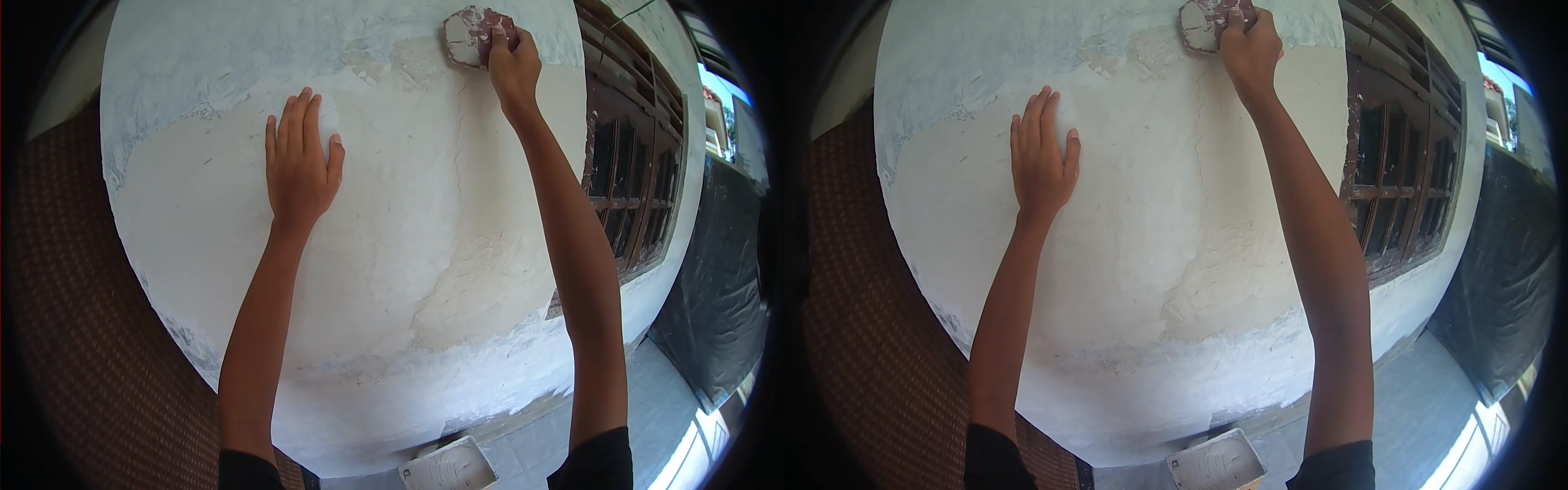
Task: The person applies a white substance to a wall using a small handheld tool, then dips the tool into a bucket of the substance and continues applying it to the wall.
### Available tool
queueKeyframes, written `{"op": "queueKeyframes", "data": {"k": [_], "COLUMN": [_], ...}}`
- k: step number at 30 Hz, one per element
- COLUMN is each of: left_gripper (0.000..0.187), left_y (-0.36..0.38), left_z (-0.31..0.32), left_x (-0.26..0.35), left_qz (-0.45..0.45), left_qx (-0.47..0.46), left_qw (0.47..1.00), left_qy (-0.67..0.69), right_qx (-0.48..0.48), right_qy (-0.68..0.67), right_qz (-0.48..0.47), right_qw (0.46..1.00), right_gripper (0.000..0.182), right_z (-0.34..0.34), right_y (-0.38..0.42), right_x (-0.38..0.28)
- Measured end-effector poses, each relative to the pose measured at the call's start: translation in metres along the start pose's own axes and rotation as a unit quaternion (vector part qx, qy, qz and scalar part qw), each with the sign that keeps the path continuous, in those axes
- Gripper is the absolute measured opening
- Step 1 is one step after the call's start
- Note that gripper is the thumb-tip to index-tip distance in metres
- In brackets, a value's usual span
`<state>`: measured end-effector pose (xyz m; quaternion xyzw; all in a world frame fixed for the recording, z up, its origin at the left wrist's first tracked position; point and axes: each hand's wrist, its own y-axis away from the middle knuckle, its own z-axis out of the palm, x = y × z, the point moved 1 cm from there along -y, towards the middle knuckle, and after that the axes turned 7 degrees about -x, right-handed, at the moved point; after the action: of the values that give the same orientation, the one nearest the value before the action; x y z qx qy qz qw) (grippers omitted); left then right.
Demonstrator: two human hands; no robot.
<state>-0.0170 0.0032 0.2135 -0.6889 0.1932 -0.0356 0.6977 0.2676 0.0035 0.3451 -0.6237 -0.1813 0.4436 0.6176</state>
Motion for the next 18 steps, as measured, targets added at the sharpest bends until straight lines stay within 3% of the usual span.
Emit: {"op": "queueKeyframes", "data": {"k": [1,3,5,7,8,11,13,15,17,18], "left_gripper": [0.054,0.054,0.053,0.053,0.053,0.054,0.054,0.054,0.053,0.054], "left_y": [0.0,0.0,0.0,-0.001,-0.001,0.0,0.0,0.0,-0.001,-0.001], "left_z": [0.001,0.001,0.0,0.0,-0.001,0.0,0.0,0.0,0.0,0.0], "left_x": [0.001,0.0,0.001,0.0,0.0,0.001,0.0,0.0,0.0,0.0], "left_qz": [0.001,0.002,0.006,0.002,0.001,0.0,0.003,0.005,0.005,0.004], "left_qx": [0.002,0.002,0.0,-0.002,-0.001,-0.002,0.001,0.002,0.006,0.004], "left_qw": [1.0,1.0,1.0,1.0,1.0,1.0,1.0,1.0,1.0,1.0], "left_qy": [0.001,0.005,0.008,0.006,0.004,0.001,0.004,0.004,0.001,-0.002], "right_qx": [-0.021,-0.09,-0.056,0.05,0.062,0.031,-0.064,-0.014,0.048,0.047], "right_qy": [-0.052,0.062,0.163,0.155,0.089,-0.028,0.036,0.099,-0.001,-0.002], "right_qz": [-0.048,-0.137,-0.124,-0.041,0.014,-0.043,-0.109,-0.023,0.065,0.063], "right_qw": [0.997,0.985,0.977,0.986,0.994,0.998,0.991,0.995,0.997,0.997], "right_gripper": [0.04,0.039,0.039,0.038,0.04,0.039,0.037,0.035,0.034,0.034], "right_z": [0.002,0.013,0.015,0.0,-0.005,-0.002,0.005,0.001,-0.011,-0.009], "right_y": [0.009,0.024,0.008,-0.004,-0.006,0.014,0.023,0.017,0.007,0.009], "right_x": [-0.007,-0.012,0.006,0.006,0.004,-0.013,-0.009,-0.003,0.003,0.001]}}
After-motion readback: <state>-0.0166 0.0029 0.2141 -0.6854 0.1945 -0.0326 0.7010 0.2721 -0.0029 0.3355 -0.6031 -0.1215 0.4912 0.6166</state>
